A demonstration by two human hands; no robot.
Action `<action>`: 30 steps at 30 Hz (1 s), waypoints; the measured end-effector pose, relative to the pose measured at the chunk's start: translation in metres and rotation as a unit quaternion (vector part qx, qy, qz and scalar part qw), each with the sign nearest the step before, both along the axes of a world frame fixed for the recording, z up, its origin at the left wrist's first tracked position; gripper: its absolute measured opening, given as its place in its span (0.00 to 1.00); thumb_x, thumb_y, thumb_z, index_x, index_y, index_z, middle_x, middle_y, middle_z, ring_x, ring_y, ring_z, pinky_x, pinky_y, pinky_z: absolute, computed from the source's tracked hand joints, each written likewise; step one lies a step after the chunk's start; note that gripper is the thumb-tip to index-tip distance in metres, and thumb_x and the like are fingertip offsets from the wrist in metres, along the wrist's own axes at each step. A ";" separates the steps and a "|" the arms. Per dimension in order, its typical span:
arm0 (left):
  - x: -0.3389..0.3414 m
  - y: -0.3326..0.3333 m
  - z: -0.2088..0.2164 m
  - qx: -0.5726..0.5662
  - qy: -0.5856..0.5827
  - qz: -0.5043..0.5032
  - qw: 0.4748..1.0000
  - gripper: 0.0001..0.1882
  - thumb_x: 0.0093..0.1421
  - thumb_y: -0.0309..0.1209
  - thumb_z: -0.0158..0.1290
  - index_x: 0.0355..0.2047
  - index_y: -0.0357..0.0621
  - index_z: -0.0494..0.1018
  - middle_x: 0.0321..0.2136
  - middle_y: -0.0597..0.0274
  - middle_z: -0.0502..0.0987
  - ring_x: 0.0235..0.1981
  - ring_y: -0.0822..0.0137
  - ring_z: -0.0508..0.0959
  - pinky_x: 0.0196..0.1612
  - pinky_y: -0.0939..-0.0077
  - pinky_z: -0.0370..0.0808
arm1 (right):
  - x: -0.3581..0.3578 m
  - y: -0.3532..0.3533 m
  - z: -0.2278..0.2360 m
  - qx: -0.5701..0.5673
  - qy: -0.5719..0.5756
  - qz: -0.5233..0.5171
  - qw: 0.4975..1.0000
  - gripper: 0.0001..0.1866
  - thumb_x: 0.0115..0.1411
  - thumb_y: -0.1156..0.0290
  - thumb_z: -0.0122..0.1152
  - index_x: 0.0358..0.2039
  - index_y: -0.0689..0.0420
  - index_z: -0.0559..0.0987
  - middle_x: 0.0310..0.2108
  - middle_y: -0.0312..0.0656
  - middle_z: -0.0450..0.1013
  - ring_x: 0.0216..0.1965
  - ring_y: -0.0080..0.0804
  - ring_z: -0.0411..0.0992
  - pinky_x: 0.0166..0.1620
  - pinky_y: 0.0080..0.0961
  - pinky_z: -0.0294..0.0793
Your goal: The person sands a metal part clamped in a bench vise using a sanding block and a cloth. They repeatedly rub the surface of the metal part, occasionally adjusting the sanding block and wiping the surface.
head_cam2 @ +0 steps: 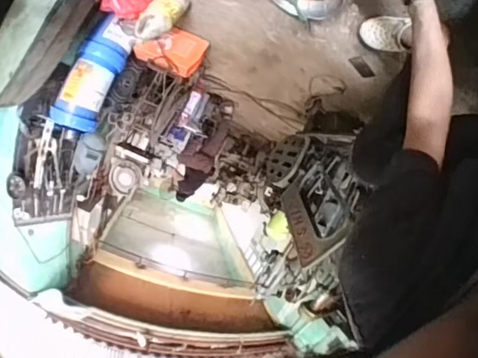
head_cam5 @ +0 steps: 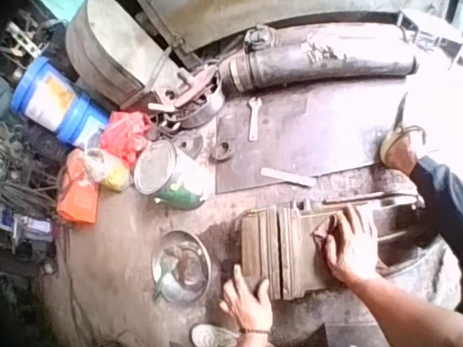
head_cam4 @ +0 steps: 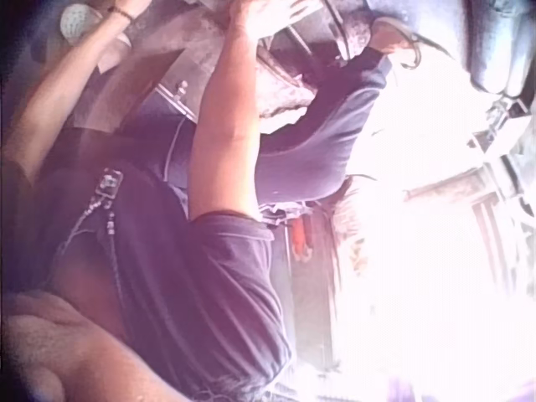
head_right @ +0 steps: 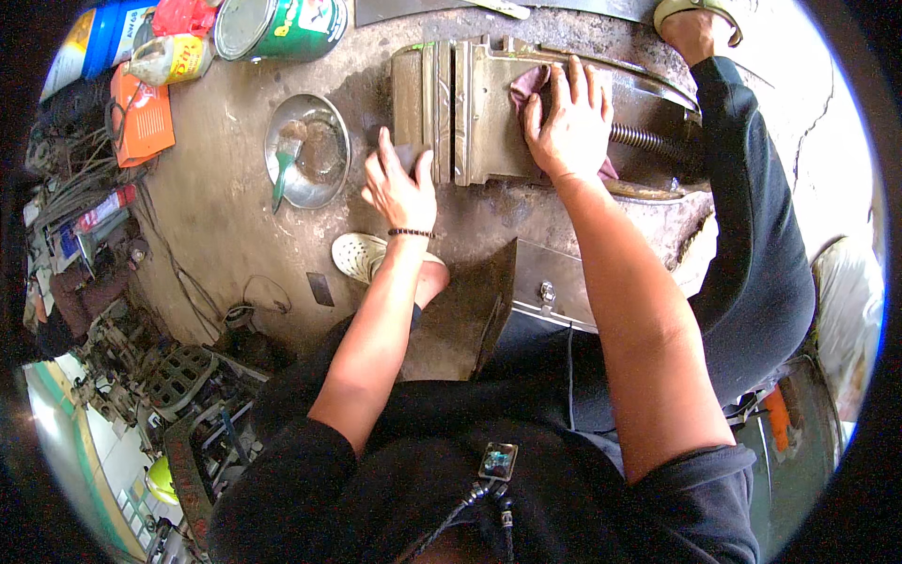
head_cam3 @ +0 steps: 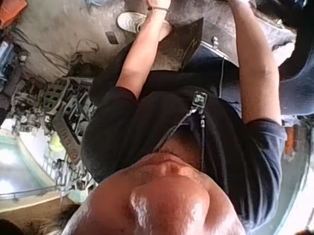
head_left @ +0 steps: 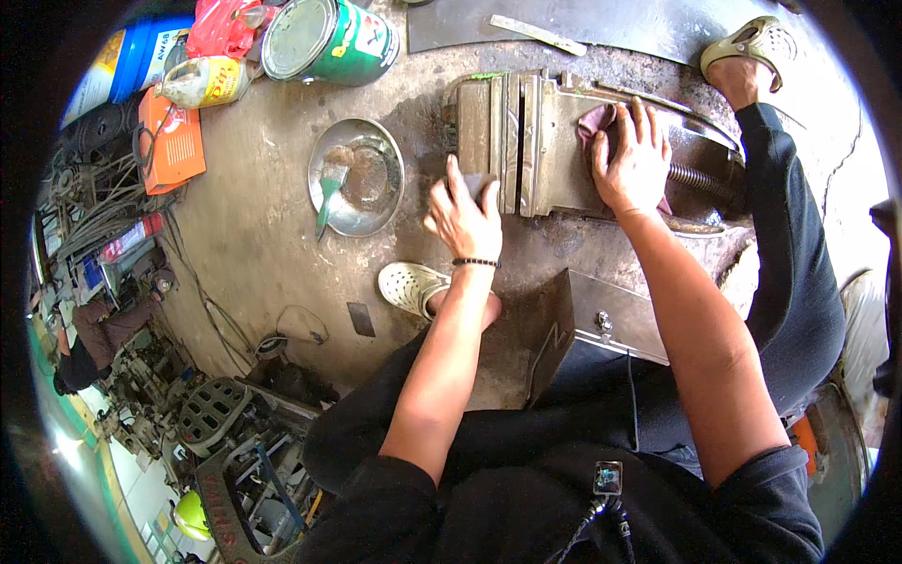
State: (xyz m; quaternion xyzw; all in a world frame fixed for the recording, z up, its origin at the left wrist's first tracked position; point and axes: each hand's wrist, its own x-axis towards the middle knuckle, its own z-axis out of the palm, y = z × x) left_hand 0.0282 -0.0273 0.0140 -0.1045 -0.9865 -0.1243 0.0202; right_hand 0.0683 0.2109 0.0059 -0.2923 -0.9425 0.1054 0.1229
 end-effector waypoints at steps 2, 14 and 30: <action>-0.003 0.001 0.000 0.004 -0.018 0.013 1.000 0.41 0.62 0.54 0.57 0.71 0.56 0.58 0.49 0.50 0.70 0.53 0.49 0.72 0.52 0.45 0.62 | 0.000 0.000 0.000 -0.003 0.002 0.001 1.000 0.29 0.61 0.55 0.54 0.60 0.56 0.74 0.66 0.49 0.66 0.69 0.47 0.59 0.71 0.46 0.52; -0.002 0.000 0.000 0.012 -0.017 0.014 1.000 0.41 0.61 0.54 0.58 0.71 0.57 0.59 0.51 0.49 0.69 0.54 0.50 0.71 0.53 0.45 0.63 | 0.000 0.000 -0.001 0.005 0.017 0.005 1.000 0.28 0.61 0.55 0.54 0.58 0.57 0.75 0.65 0.50 0.67 0.68 0.49 0.60 0.71 0.47 0.52; -0.007 0.006 0.005 0.031 0.008 -0.003 0.999 0.42 0.61 0.54 0.58 0.71 0.56 0.57 0.53 0.49 0.69 0.57 0.48 0.70 0.56 0.42 0.63 | -0.001 0.001 -0.001 0.011 0.016 0.002 1.000 0.28 0.61 0.55 0.55 0.59 0.57 0.75 0.64 0.50 0.67 0.68 0.47 0.60 0.70 0.46 0.52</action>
